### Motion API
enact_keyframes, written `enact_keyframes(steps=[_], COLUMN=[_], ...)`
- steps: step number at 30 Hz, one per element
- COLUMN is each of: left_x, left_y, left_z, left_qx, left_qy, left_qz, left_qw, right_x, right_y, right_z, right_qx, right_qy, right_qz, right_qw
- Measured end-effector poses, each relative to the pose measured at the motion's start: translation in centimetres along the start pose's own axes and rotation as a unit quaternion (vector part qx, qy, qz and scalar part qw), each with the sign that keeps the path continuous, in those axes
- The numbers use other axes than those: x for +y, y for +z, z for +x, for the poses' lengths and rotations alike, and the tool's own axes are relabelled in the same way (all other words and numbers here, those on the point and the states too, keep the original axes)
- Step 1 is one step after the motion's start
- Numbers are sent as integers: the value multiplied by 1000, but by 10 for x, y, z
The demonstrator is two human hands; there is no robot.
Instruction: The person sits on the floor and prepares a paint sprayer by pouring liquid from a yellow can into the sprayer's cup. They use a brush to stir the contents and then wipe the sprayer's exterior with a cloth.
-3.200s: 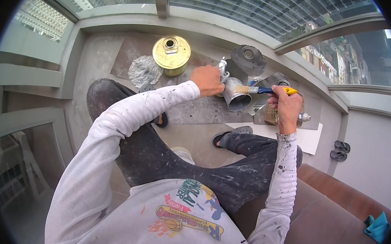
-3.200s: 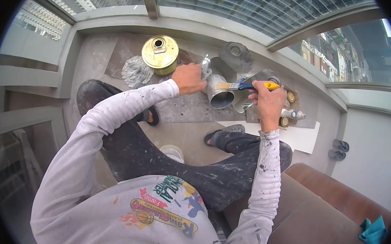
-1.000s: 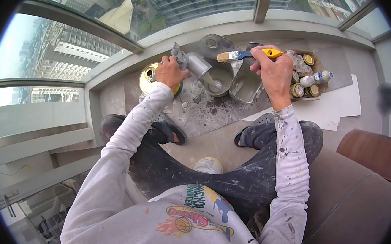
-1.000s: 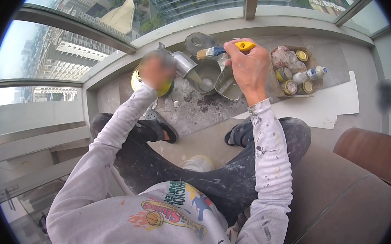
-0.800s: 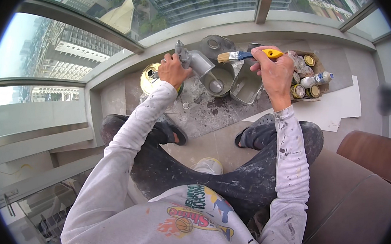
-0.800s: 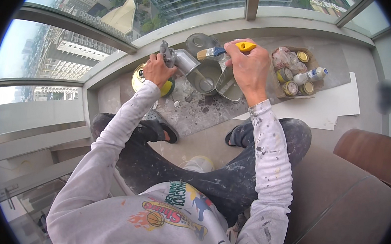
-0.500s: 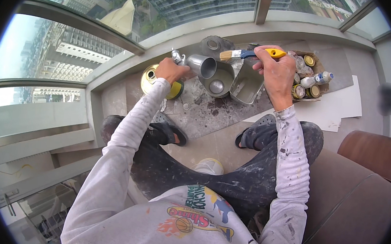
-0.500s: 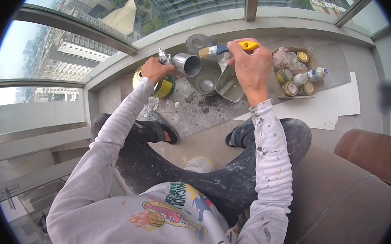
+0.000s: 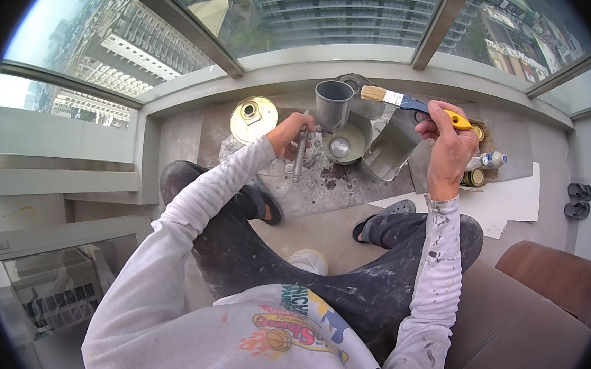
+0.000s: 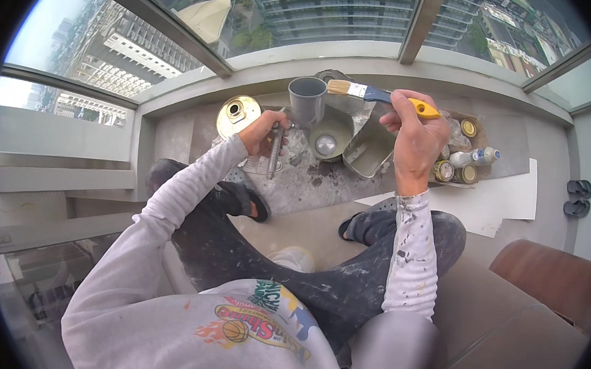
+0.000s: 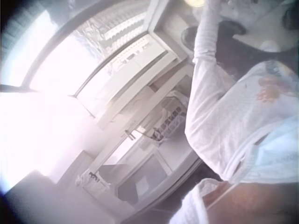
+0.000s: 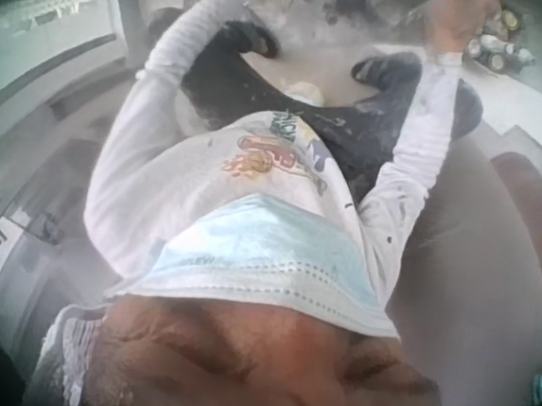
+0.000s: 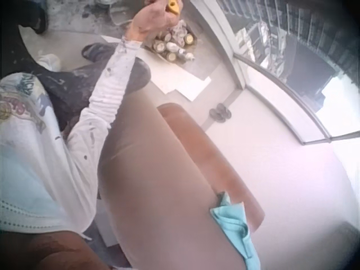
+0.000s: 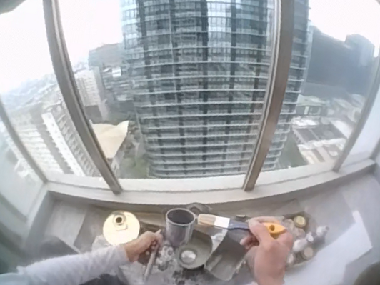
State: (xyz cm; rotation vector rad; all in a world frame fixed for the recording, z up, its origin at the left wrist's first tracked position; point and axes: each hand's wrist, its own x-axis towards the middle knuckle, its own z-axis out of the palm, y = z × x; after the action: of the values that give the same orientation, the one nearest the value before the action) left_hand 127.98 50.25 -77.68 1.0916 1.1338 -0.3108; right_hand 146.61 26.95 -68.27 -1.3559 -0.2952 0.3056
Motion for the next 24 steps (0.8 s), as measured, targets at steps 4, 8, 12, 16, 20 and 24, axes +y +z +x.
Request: enact_keyframes(steps=[4, 8, 12, 16, 20, 24], left_x=[-2, -12, -26, -35, -35, -28], left_y=[13, 30, 37, 39, 43, 37], left_z=[-14, -7, 10, 19, 15, 3], left_qx=[10, 38, 68, 121, 142, 121], left_qy=[17, 95, 124, 151, 185, 165], left_qz=[22, 39, 55, 95, 100, 93], left_qw=[1000, 994, 988, 977, 967, 974], right_x=[0, 8, 21, 27, 36, 50], right_y=[8, 17, 27, 38, 47, 44], right_z=[-8, -18, -24, -31, -35, -28], right_qx=[-25, -62, -82, -80, -79, -95], right_qy=[-10, -32, -55, -95, -95, -116], right_qz=[-50, -91, -139, -212, -220, -296], right_qw=[998, 993, 985, 970, 967, 943])
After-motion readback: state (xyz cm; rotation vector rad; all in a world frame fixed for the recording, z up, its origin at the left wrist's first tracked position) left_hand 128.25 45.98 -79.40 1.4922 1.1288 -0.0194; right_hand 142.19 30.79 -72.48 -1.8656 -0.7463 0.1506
